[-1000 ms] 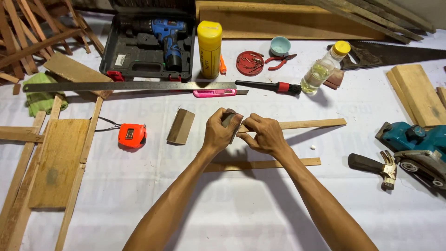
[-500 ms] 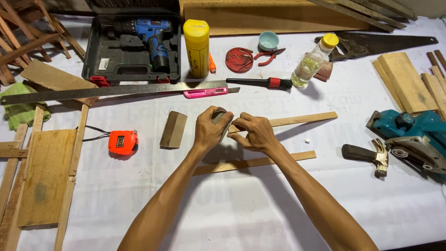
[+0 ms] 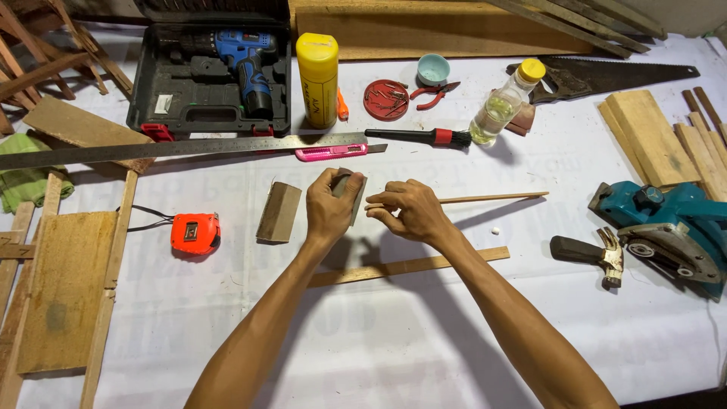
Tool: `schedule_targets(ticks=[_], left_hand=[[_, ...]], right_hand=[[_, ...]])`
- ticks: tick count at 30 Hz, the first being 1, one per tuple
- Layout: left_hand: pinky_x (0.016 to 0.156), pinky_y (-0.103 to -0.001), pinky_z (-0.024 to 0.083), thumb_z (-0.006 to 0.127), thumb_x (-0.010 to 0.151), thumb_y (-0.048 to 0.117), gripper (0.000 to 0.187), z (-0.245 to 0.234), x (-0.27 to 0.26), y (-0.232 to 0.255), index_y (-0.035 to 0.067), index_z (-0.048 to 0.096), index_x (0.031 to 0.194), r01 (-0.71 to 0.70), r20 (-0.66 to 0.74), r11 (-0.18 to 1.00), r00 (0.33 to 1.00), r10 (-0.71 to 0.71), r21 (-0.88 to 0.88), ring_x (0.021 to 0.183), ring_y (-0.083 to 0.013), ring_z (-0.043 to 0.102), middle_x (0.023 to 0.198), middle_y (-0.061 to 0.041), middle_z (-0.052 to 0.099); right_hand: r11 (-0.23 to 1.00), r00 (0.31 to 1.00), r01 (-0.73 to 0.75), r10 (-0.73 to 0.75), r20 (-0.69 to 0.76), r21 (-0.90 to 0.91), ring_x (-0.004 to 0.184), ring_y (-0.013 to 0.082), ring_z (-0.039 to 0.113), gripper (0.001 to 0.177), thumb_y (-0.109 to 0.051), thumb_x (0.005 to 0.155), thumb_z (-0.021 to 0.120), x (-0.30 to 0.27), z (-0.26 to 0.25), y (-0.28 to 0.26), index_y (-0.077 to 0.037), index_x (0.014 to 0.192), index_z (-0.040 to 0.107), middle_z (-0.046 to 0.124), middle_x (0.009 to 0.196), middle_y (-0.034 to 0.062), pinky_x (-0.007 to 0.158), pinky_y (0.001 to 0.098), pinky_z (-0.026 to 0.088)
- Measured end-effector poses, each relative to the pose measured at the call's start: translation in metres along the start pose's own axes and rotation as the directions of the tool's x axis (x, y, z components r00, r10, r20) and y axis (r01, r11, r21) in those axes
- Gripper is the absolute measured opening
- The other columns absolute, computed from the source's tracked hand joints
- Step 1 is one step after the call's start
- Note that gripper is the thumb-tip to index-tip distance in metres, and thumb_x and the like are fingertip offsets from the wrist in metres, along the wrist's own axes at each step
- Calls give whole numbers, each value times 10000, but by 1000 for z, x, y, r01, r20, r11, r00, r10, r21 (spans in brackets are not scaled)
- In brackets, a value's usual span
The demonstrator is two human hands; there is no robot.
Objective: The person is sanding pieces of wood by hand using a piece of sandpaper.
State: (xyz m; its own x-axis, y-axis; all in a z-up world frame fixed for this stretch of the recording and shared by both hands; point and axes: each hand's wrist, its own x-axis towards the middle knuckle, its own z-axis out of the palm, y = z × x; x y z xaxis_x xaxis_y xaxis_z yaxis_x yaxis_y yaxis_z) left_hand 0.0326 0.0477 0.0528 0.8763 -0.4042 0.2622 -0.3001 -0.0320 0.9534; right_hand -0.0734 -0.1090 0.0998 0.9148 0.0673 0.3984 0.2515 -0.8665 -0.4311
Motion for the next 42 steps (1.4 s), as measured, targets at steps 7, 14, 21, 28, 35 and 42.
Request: schedule_targets(ticks=[7,14,21,28,35,42], left_hand=[[581,-255,514,694,942,517,473,11,-14,-8,47,663,898,26,-83,996,996,-33,-81,651,-87,612,729,-12,666],[525,-255,482,676,948,544,498,2,-12,-10,50,645,897,-1,-73,998,997,-3,-63,576,-72,571,665,3,631],[499,-274,505,676,935,516,454,-20,-11,-1,63,669,946,-231,155,961,966,207,154,554,-100,682,648,-14,716],[510,-274,521,698,951,472,429,-17,-2,6,49,633,925,-334,203,935,930,306,121,583,-124,712,679,-23,736],[488,-274,513,687,960,464,417,-17,-2,18,49,652,936,-274,192,959,948,255,74,573,-127,712,669,-27,733],[481,-277,503,691,955,456,412,-17,-2,22,46,657,927,-197,170,977,969,182,81,551,-134,699,654,-30,727]], right_hand=[[999,998,39,-40,44,12,608,244,634,184,-249,937,721,5,7,8,-79,866,735,703,720,52,665,393,512],[991,990,-86,74,118,104,533,226,623,150,-187,911,696,9,3,-2,-44,874,725,693,704,82,516,373,491],[967,974,-180,149,171,179,486,194,620,186,-180,818,662,11,1,3,-31,889,748,683,618,91,499,340,508],[953,970,-200,161,181,226,448,168,589,196,-193,816,662,12,3,7,-12,821,739,649,557,84,456,339,479],[941,973,-194,149,177,277,409,132,525,202,-195,812,649,15,2,9,-10,766,716,599,503,50,401,316,426],[954,969,-198,157,189,227,413,152,521,240,-203,829,666,11,12,23,13,734,710,584,496,66,413,325,420]])
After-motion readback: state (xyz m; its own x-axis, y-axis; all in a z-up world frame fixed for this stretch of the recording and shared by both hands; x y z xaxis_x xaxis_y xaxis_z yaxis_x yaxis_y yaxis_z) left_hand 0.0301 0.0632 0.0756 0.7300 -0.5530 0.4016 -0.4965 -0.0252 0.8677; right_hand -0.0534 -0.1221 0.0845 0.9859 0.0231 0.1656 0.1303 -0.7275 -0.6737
